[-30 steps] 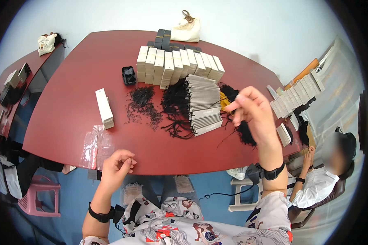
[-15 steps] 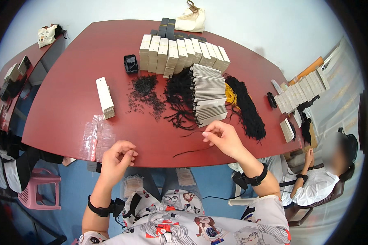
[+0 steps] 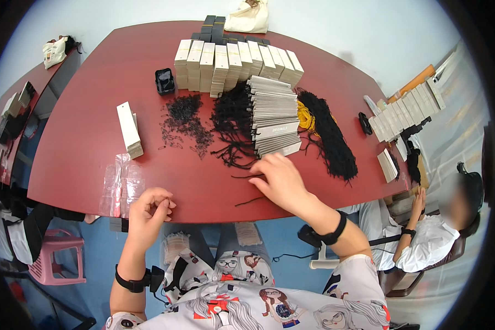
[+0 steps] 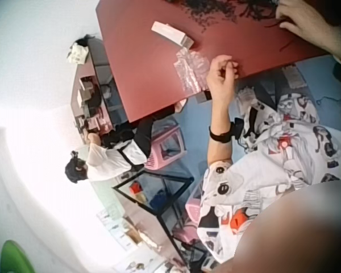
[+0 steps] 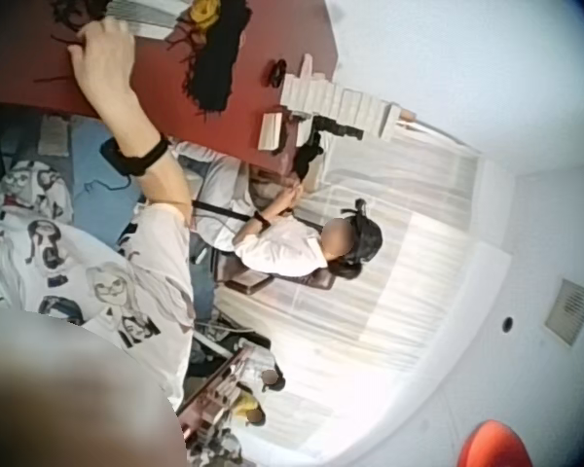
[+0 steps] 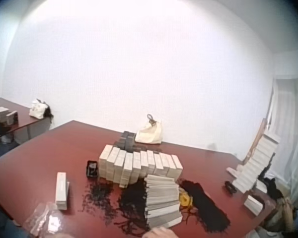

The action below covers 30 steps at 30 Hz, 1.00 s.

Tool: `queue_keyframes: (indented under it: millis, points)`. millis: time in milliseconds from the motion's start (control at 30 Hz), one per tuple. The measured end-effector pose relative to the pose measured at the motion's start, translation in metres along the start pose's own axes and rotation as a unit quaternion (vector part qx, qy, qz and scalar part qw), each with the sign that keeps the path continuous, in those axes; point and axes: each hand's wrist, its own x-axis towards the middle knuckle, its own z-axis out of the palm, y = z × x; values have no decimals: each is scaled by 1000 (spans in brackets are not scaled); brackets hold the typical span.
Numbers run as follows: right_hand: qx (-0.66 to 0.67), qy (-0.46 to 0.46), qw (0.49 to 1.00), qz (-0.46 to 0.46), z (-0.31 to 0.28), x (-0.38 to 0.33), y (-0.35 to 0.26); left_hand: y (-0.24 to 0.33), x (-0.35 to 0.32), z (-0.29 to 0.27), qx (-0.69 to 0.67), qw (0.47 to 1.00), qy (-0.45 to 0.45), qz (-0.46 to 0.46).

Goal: Assembling black strings into paper tags at a table.

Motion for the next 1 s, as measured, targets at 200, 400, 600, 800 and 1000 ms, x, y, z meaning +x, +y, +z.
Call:
queue_keyframes:
  millis: [200, 400, 600, 800, 1000]
  points:
    - [83, -36, 996, 7, 24, 7, 4, 0, -2, -1, -4, 1000, 2, 12]
    - [115, -83, 990, -23, 2, -18, -9, -1, -2, -2, -10, 1000, -2, 5]
    - [88, -80, 992, -50, 10, -21, -12, 0, 1, 2, -2, 1000, 2, 15]
    - [81, -73, 992, -63, 10, -23, -16, 2, 0, 0, 44, 997, -8, 57]
    - [65, -61, 992, -92, 18, -25, -18, 8, 0, 15, 51, 998, -8, 30]
